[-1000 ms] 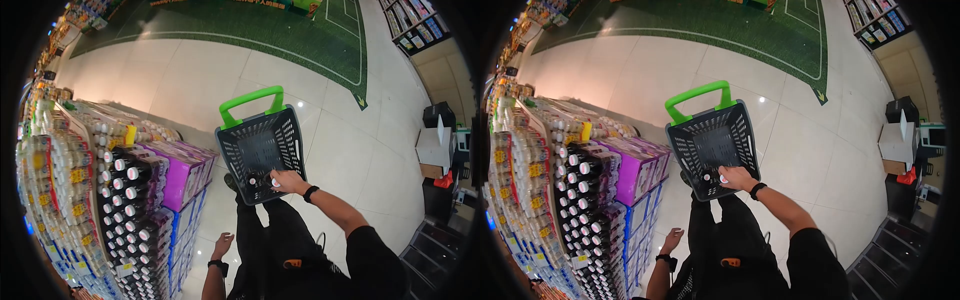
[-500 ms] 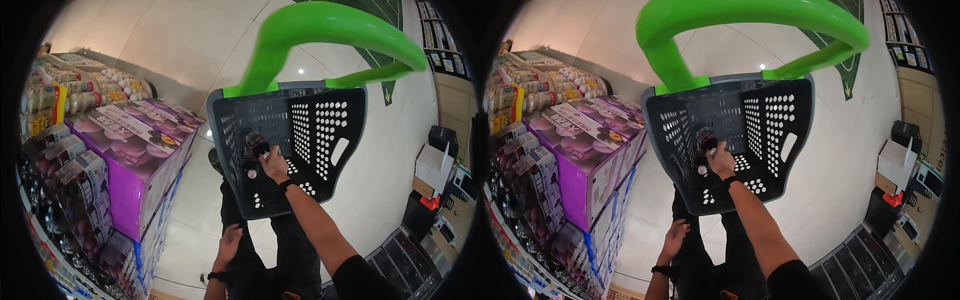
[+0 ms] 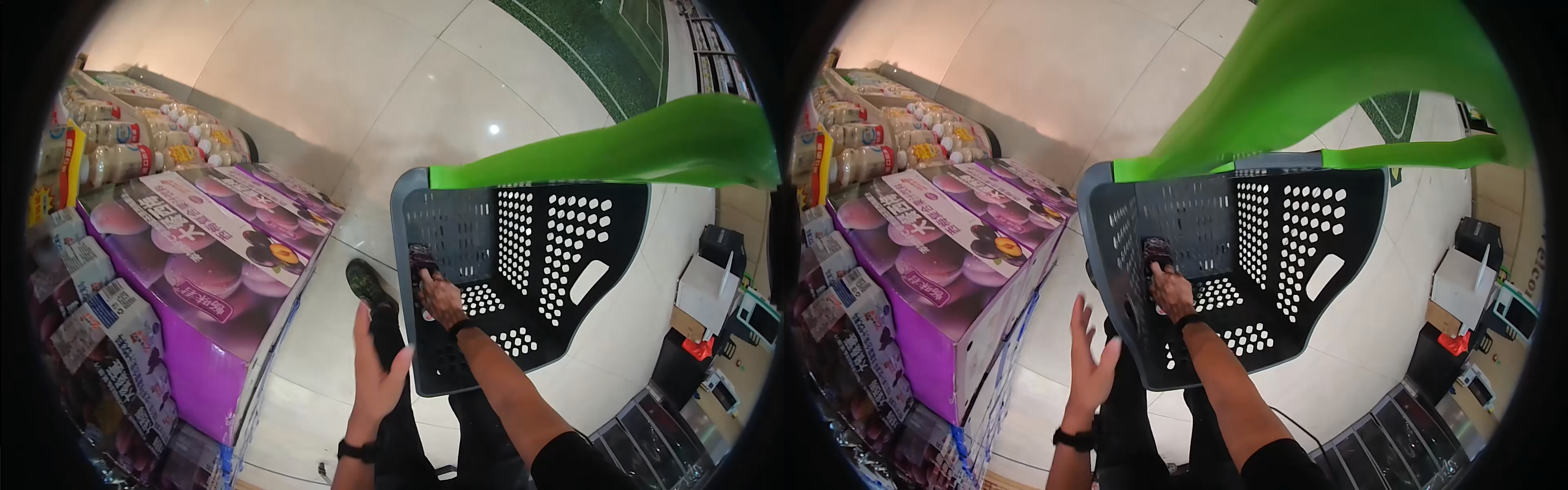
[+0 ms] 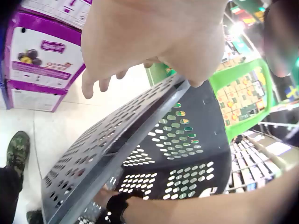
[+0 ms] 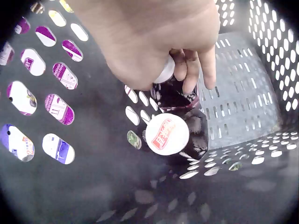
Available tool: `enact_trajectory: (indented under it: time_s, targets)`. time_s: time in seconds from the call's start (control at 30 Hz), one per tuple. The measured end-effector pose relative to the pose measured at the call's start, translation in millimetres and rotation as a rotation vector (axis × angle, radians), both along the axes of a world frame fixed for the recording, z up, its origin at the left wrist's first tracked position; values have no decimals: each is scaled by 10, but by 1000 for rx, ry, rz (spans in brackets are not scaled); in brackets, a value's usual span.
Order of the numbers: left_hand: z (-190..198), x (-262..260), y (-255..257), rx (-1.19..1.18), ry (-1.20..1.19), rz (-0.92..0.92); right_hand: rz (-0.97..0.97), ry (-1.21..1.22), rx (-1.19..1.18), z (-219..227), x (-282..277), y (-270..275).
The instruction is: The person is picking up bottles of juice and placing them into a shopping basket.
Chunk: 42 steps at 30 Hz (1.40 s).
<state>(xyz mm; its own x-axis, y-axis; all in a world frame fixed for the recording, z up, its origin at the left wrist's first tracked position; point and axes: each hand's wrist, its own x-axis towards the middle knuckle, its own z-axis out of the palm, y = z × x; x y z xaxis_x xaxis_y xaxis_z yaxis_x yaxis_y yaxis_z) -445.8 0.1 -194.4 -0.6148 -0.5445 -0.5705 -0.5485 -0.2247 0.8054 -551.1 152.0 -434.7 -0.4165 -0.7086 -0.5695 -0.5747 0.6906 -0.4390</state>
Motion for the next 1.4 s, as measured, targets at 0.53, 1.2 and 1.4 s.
enact_trajectory:
  time_s: [0.53,1.2,1.4]
  targets:
    - [-264,-420,125,58,-70,-75,-1054,-573,-7,-93,207,12]
    - [-120,-18,205,-114,-58,-249,-357,-235,44,-537,406,419]
    - [604,523,240,-82,-227,-281,-183,-280,-30,669,-1,487]
